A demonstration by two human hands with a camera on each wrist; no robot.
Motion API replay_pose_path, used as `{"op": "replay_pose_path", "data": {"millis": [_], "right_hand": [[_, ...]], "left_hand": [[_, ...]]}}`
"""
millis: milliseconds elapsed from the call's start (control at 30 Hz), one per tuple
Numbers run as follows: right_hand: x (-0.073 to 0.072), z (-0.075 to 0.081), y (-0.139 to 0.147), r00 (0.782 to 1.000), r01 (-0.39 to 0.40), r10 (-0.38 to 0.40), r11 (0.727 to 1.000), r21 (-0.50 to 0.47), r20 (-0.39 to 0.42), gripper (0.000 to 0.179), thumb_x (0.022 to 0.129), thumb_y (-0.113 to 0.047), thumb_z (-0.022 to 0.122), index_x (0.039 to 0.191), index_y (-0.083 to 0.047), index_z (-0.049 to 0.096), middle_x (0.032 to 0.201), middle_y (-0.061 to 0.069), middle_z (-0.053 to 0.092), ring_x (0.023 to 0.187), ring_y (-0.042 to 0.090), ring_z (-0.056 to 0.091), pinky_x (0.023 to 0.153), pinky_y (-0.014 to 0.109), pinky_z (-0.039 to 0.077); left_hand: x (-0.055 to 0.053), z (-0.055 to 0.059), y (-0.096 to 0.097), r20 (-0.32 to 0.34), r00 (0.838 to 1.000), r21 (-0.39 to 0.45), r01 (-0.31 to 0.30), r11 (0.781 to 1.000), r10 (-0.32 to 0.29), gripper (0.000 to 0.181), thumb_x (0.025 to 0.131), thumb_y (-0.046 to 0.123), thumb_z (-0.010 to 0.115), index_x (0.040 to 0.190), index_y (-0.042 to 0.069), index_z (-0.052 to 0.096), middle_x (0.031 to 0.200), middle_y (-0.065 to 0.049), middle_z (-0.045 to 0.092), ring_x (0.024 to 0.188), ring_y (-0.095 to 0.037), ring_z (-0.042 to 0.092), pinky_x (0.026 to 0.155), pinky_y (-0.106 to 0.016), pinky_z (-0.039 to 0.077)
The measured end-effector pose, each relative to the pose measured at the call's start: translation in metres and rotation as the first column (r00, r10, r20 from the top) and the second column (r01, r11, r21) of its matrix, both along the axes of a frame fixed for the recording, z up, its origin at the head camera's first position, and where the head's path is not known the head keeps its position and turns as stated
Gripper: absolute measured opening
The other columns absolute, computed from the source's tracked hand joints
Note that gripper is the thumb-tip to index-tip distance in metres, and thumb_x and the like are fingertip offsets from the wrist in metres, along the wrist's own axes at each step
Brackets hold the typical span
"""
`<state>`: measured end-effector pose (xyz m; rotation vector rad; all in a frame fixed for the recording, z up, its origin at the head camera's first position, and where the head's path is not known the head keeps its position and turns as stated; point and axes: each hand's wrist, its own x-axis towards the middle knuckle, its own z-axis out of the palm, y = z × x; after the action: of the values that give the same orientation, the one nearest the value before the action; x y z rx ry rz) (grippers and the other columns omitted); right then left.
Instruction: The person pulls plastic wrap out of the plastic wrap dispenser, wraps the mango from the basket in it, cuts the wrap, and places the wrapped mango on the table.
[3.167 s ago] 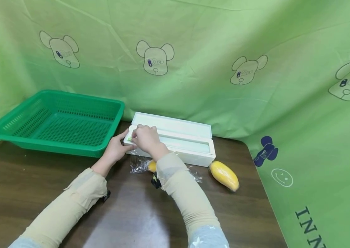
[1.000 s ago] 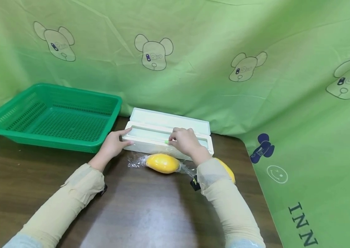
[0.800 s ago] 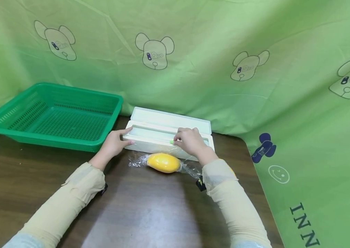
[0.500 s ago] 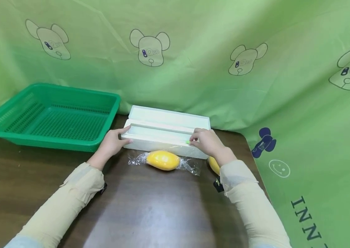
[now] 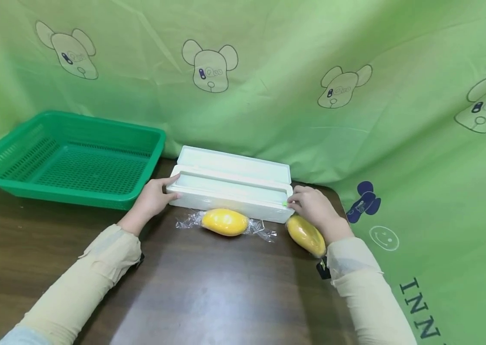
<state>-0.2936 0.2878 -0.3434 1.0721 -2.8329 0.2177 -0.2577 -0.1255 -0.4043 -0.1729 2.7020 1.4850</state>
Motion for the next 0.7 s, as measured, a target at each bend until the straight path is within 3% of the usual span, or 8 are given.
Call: {"op": "replay_pose_path", "data": {"millis": [167, 333, 500, 600, 700], "right_hand": [[0.004, -0.001, 0.010, 0.997, 0.074, -0.073, 0.997, -0.004, 0.019, 0.010, 0.092, -0.005, 0.075, 0.100, -0.002, 0.079, 0.090, 0.000, 0.064, 0.082, 0.022, 0.063, 0.080, 0.047, 0.053], [0.008, 0.003, 0.002, 0.995, 0.099, -0.100, 0.994, 0.036, 0.028, 0.014, 0.093, -0.010, 0.075, 0.103, -0.002, 0.079, 0.090, 0.002, 0.063, 0.078, 0.020, 0.061, 0.075, 0.045, 0.053], [0.017, 0.001, -0.021, 0.992, 0.121, -0.119, 0.990, 0.074, -0.032, 0.033, 0.093, -0.023, 0.075, 0.115, 0.001, 0.074, 0.104, 0.014, 0.067, 0.090, 0.032, 0.063, 0.079, 0.051, 0.049], [0.025, -0.010, -0.045, 0.995, 0.076, -0.075, 0.997, 0.011, -0.064, 0.036, 0.092, -0.027, 0.076, 0.115, 0.001, 0.072, 0.107, 0.016, 0.069, 0.099, 0.035, 0.063, 0.085, 0.053, 0.048], [0.036, -0.027, -0.073, 0.994, -0.035, 0.029, 0.998, -0.059, -0.102, 0.031, 0.088, -0.028, 0.080, 0.104, -0.002, 0.071, 0.098, 0.011, 0.069, 0.093, 0.031, 0.063, 0.082, 0.049, 0.049]], "left_hand": [[-0.001, -0.001, 0.003, -0.010, 1.000, -0.010, 0.003, 1.000, -0.003, 0.062, 0.097, 0.011, 0.072, 0.153, 0.010, 0.045, 0.159, -0.020, 0.037, 0.149, -0.034, 0.030, 0.116, -0.049, 0.032], [0.001, 0.001, 0.001, 0.011, 1.000, -0.032, 0.000, 1.000, 0.001, 0.062, 0.098, 0.014, 0.070, 0.155, 0.012, 0.044, 0.160, -0.019, 0.036, 0.148, -0.035, 0.032, 0.116, -0.050, 0.033], [0.006, 0.004, 0.001, 0.001, 1.000, -0.046, 0.023, 0.999, -0.023, 0.060, 0.098, 0.017, 0.071, 0.153, 0.008, 0.048, 0.161, -0.022, 0.034, 0.148, -0.038, 0.030, 0.117, -0.052, 0.031], [0.009, 0.007, 0.002, -0.039, 0.999, -0.053, 0.028, 0.998, -0.030, 0.055, 0.096, 0.018, 0.074, 0.146, 0.005, 0.056, 0.161, -0.024, 0.032, 0.149, -0.041, 0.029, 0.117, -0.053, 0.030], [0.013, 0.009, 0.004, -0.073, 0.997, -0.048, 0.033, 0.998, -0.037, 0.049, 0.094, 0.016, 0.075, 0.140, 0.004, 0.063, 0.162, -0.023, 0.031, 0.149, -0.042, 0.028, 0.117, -0.054, 0.029]]}}
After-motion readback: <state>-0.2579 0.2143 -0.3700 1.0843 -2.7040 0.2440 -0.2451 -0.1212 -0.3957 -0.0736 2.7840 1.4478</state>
